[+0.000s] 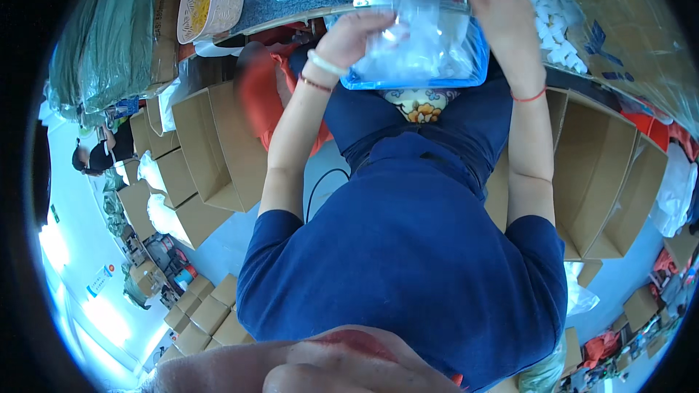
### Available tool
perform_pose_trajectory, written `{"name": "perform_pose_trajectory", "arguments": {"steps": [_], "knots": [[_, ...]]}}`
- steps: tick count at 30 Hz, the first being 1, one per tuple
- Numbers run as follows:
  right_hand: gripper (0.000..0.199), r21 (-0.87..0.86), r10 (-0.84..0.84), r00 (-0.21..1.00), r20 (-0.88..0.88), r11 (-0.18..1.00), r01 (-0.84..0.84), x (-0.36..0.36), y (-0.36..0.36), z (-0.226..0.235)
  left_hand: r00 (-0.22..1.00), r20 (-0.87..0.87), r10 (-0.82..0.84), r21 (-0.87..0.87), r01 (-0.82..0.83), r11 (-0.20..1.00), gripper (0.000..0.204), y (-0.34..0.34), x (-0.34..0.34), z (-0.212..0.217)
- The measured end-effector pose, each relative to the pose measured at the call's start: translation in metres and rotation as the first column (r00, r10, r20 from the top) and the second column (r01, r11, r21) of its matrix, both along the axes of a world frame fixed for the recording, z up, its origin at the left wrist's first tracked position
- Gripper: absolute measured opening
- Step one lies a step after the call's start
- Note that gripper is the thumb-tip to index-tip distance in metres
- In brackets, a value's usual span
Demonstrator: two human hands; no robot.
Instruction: The recorder is packing small white items into plastic bags and sealing them with a machine.
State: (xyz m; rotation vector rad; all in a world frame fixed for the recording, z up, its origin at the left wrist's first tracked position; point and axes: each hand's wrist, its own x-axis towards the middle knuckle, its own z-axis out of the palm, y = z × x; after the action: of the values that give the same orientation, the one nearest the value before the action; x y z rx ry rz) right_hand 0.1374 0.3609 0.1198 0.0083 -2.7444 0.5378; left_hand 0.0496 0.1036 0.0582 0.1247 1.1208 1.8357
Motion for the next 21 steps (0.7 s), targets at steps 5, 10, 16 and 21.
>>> {"name": "perform_pose_trajectory", "arguments": {"steps": [5,10,16,21], "knots": [[0.028,0.279,-0.559,0.828,0.044,0.803,0.527,0.008,0.042,-0.04,0.985,0.121,0.126,0.009,-0.128,0.992,0.027,0.014,-0.013,-0.009],[0.032,0.209,-0.423,0.904,-0.06,0.88,0.426,-0.004,0.041,-0.072,0.939,-0.344,-0.005,-0.286,-0.099,0.953,0.029,-0.007,-0.015,-0.003],[0.032,0.051,-0.354,0.913,-0.202,0.927,0.371,-0.004,0.045,-0.064,-0.165,-0.87,-0.465,-0.235,-0.69,0.685,0.042,-0.071,-0.078,-0.043],[0.027,-0.432,-0.464,0.882,0.088,0.78,0.453,0.034,0.019,-0.01,-0.15,-0.926,-0.345,-0.118,-0.756,0.644,0.016,-0.092,-0.045,-0.046]]}}
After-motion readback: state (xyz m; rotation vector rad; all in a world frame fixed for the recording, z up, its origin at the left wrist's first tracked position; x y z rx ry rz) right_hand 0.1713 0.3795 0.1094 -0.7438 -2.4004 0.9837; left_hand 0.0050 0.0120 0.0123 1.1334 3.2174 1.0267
